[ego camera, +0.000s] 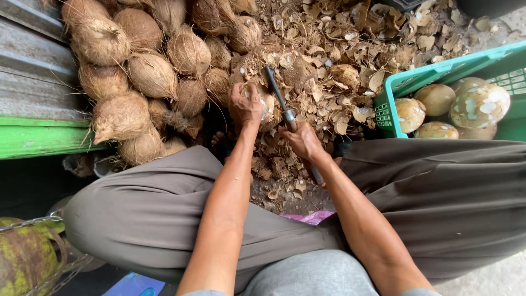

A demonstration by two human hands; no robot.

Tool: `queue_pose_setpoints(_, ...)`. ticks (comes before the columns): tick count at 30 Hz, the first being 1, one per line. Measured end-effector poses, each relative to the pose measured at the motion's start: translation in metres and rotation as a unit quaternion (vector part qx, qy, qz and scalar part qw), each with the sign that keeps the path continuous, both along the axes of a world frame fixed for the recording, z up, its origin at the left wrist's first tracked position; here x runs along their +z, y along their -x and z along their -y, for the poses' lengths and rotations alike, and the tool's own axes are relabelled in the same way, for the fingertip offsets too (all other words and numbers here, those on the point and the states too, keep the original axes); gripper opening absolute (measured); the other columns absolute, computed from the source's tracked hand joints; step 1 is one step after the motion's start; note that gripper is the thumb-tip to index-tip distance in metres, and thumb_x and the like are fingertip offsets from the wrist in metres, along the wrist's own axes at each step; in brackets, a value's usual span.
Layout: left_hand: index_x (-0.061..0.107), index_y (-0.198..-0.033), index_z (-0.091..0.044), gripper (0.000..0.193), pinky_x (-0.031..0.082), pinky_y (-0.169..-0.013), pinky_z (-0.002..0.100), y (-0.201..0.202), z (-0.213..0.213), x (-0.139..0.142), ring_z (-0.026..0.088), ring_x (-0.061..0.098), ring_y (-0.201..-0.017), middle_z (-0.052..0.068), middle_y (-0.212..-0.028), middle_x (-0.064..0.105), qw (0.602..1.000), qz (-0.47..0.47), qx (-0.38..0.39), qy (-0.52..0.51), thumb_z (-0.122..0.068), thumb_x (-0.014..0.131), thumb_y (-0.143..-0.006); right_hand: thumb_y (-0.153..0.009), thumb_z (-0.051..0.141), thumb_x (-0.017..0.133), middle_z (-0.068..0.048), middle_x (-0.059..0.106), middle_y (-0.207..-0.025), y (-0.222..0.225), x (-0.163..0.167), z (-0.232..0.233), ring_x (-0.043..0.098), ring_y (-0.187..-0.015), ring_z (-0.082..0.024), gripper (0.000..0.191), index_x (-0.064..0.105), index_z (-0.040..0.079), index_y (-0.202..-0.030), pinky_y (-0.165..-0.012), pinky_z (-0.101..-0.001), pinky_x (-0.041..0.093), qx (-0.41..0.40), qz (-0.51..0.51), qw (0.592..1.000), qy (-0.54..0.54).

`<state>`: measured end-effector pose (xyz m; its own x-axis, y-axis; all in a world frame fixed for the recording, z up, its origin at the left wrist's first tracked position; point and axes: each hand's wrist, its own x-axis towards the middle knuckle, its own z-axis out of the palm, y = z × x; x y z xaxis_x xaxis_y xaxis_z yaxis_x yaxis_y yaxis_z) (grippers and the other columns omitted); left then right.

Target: The person sits on the ground beside a pile of coconuts and uses a machete to chop and trim the outer husk off coconuts one at a time, rotating each coconut to cut around it, then sets trimmed coconuts aside and picks up the next one.

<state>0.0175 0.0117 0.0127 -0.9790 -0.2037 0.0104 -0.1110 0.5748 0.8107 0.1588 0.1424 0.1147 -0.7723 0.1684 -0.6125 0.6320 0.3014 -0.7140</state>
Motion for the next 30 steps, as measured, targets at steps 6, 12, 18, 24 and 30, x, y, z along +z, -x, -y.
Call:
queue_pose_setpoints(6, 0.07, -0.103, -0.01, 0.052, 0.055, -0.073, 0.04, 0.001, 0.005, 0.029, 0.024, 0.066, -0.087, 0.013, -0.101, 0.066, 0.997, 0.062, -0.035, -0.023, -0.058, 0.051, -0.098, -0.101, 0.037, 0.063, 0.0, 0.052, -0.056, 0.0, 0.03, -0.01, 0.044, -0.04, -0.011, 0.04, 0.051, 0.013, -0.071, -0.034, -0.0294, 0.038, -0.013, -0.001, 1.0, -0.023)
queue_pose_setpoints(12, 0.068, -0.096, -0.013, 0.042, 0.056, -0.068, 0.039, 0.004, -0.004, 0.005, 0.021, 0.065, -0.083, 0.007, -0.103, 0.067, 0.998, 0.053, -0.008, 0.04, -0.049, 0.047, -0.097, -0.106, 0.028, 0.067, -0.001, 0.051, -0.054, 0.005, 0.0, 0.0, 0.04, -0.038, -0.012, 0.047, 0.049, 0.008, -0.067, -0.033, -0.0297, 0.033, -0.142, -0.212, 0.959, 0.122)
queue_pose_setpoints(18, 0.07, -0.097, -0.013, 0.037, 0.056, -0.069, 0.037, 0.006, 0.002, -0.013, 0.02, 0.065, -0.084, 0.006, -0.099, 0.068, 0.996, -0.014, -0.046, 0.072, -0.044, 0.05, -0.096, -0.1, 0.027, 0.067, 0.001, 0.05, -0.057, 0.004, -0.012, -0.004, 0.043, -0.042, -0.01, 0.03, 0.05, 0.012, -0.08, -0.034, -0.0252, 0.04, -0.01, 0.012, 1.0, -0.003)
queue_pose_setpoints(24, 0.07, -0.106, -0.01, 0.043, 0.057, -0.068, 0.038, 0.011, 0.012, -0.016, 0.022, 0.066, -0.086, 0.01, -0.101, 0.069, 0.991, -0.052, -0.098, 0.082, -0.047, 0.051, -0.099, -0.096, 0.025, 0.069, 0.002, 0.053, -0.055, 0.0, 0.001, -0.008, 0.043, -0.041, -0.01, 0.028, 0.052, 0.014, -0.078, -0.036, -0.0272, 0.037, -0.05, 0.08, 0.992, 0.085)
queue_pose_setpoints(30, 0.071, -0.106, -0.01, 0.043, 0.057, -0.071, 0.04, 0.012, 0.01, -0.01, 0.024, 0.067, -0.086, 0.009, -0.1, 0.071, 0.988, -0.038, -0.113, 0.098, -0.048, 0.052, -0.097, -0.098, 0.027, 0.074, 0.002, 0.047, -0.057, -0.005, 0.002, 0.009, 0.037, -0.042, -0.008, 0.033, 0.054, 0.01, -0.079, -0.036, -0.0248, 0.032, -0.129, -0.01, 0.974, 0.185)
